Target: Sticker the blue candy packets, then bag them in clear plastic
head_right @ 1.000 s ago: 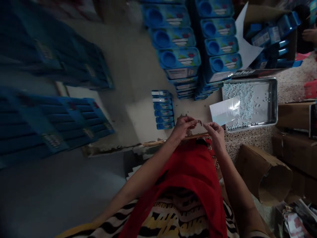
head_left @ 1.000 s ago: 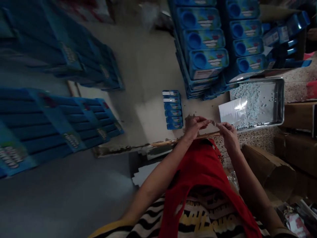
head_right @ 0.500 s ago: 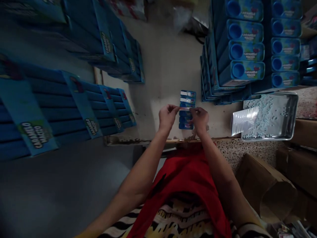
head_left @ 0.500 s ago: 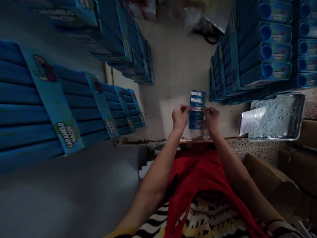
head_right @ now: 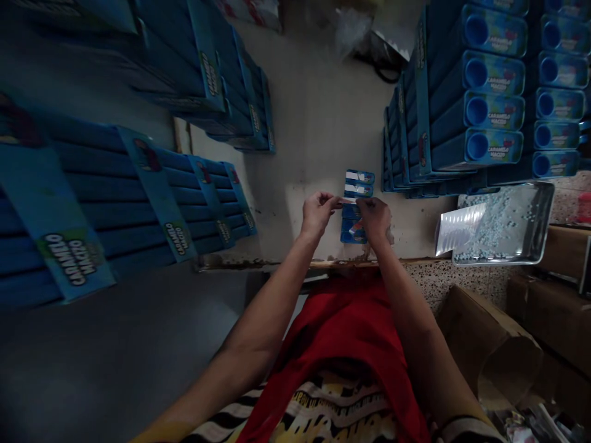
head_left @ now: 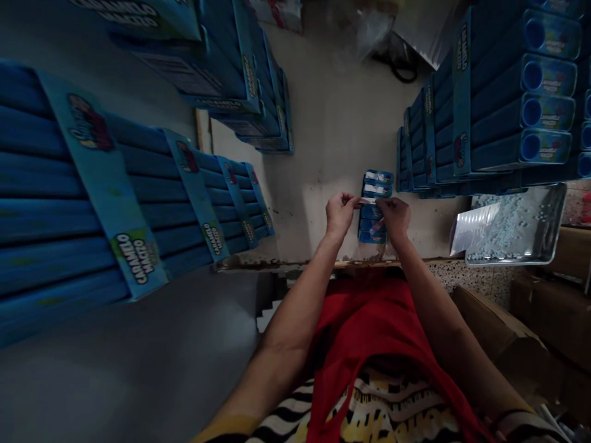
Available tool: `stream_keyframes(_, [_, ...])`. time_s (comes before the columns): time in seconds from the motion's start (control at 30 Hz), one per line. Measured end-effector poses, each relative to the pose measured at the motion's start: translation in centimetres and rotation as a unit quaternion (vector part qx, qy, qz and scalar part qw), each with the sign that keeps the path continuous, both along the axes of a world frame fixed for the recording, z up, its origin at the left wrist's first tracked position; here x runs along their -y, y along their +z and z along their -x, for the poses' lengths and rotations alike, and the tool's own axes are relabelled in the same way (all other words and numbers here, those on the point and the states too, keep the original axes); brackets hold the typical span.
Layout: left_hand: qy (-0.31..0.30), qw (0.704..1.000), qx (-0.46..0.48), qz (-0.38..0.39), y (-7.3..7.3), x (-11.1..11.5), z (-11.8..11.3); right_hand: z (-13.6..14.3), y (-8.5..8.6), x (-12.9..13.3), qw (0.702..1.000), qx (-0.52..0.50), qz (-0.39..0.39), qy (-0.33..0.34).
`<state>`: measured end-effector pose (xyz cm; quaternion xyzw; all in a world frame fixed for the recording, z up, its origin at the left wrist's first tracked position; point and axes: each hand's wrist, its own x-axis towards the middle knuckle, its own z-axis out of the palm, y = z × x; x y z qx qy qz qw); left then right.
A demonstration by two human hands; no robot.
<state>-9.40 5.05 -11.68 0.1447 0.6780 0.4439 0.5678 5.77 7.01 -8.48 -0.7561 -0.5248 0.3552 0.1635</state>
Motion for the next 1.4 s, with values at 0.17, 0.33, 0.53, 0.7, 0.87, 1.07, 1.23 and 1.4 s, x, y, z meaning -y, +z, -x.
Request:
stream_keyframes(0.17, [-0.003,1.000,0.008,-0.007,-0.2,0.0,0.1,-0.1,-0.1,-0.2,1.000,0.009,-0.006,0.005])
stream_keyframes(0.33, [-0.016,1.000,0.004,-0.005,-0.8,0.0,0.2,0.0,-0.1,-0.5,1.000,0.017,-0.002,0.008])
stream_keyframes(0.53, [-0.024,1.000,-0.004,0.017,-1.7,-0.1,0.0,-0.3,0.0,-1.2,0.998,0.048,0.032,-0.001])
stream_keyframes(0.7, [-0.025,0.990,0.117,0.075,-2.6,-0.3,-0.4,-1.5,-1.1,-1.9,0.995,0.049,0.049,-0.068])
stream_keyframes(0.87, [0.004,0.988,0.108,0.111,-2.8,-0.7,-1.0,-1.5,-1.1,-1.8,0.992,-0.056,0.079,-0.075])
stream_keyframes(1.07, [0.068,0.994,-0.085,0.011,-0.3,3.5,-1.2,-1.9,2.4,-0.5,0.985,-0.116,0.017,-0.128])
stream_keyframes(1.23, [0.020,0.987,0.157,0.004,3.0,7.0,-2.4,-1.0,3.9,0.2,0.980,-0.158,0.006,-0.120])
stream_keyframes(1.4, [0.010,0.961,0.277,-0.002,4.1,6.7,-3.5,0.2,3.6,0.6,0.977,-0.170,0.031,-0.124])
